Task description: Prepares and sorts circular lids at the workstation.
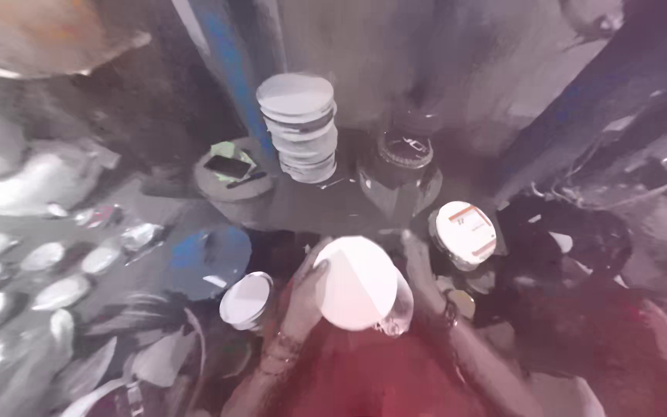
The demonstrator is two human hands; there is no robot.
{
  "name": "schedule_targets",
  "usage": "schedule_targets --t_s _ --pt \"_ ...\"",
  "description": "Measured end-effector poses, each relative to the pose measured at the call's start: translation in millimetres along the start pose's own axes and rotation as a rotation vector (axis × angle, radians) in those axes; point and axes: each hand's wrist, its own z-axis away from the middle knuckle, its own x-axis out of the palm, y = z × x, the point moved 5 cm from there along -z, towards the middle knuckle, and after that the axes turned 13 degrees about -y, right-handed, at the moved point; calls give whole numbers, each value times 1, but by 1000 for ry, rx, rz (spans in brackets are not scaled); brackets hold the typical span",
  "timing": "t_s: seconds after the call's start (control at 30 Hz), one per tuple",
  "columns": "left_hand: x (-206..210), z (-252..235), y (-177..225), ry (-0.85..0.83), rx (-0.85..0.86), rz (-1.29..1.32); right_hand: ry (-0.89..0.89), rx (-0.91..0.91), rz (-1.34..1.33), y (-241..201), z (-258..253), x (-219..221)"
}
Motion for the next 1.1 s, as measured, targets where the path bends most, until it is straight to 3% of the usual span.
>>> schedule_targets --t_s 0.07,0.17,0.23,0.3,0.37,0.4,0.5,0.57,0.63,0.7,0.83,0.93,1.03,1.1 --pt "1 18 3 -156 -85 -185 64 -105 457 -9 -40 -27" --pt "26 36 3 -567 -153 -793 20 -131 993 -18 -103 -53" --pt "35 39 0 -592 -186 -969 -44 -74 1148 -11 -135 -61" --pt "29 38 4 -544 -193 -905 -69 72 1238 -2 -156 -64" --pt "22 37 10 -489 -120 -662 -72 196 1232 -3 -159 -61" --pt "19 37 11 -483 -81 -555 -56 176 1213 -4 -154 -56" --pt "13 35 10 -488 -66 -405 25 -232 1273 7 -127 -27" --pt "7 29 10 -430 -115 -366 38 -349 1268 12 -114 -13" --pt "-2 17 14 -309 -120 -305 57 -292 1236 1 -115 -15" --pt "-4 5 23 -215 -74 -225 -4 -46 1215 0 -129 -33" --pt "5 -16 27 -202 8 -120 -80 138 1238 11 -162 -65" --pt "17 -23 22 -195 -10 -23 -73 138 1190 -8 -163 -57" --pt "15 -36 22 -11 -27 -12 -21 -163 1061 -18 -136 -32" --pt "6 -53 22 94 27 -21 -99 -187 911 -28 -110 -18"
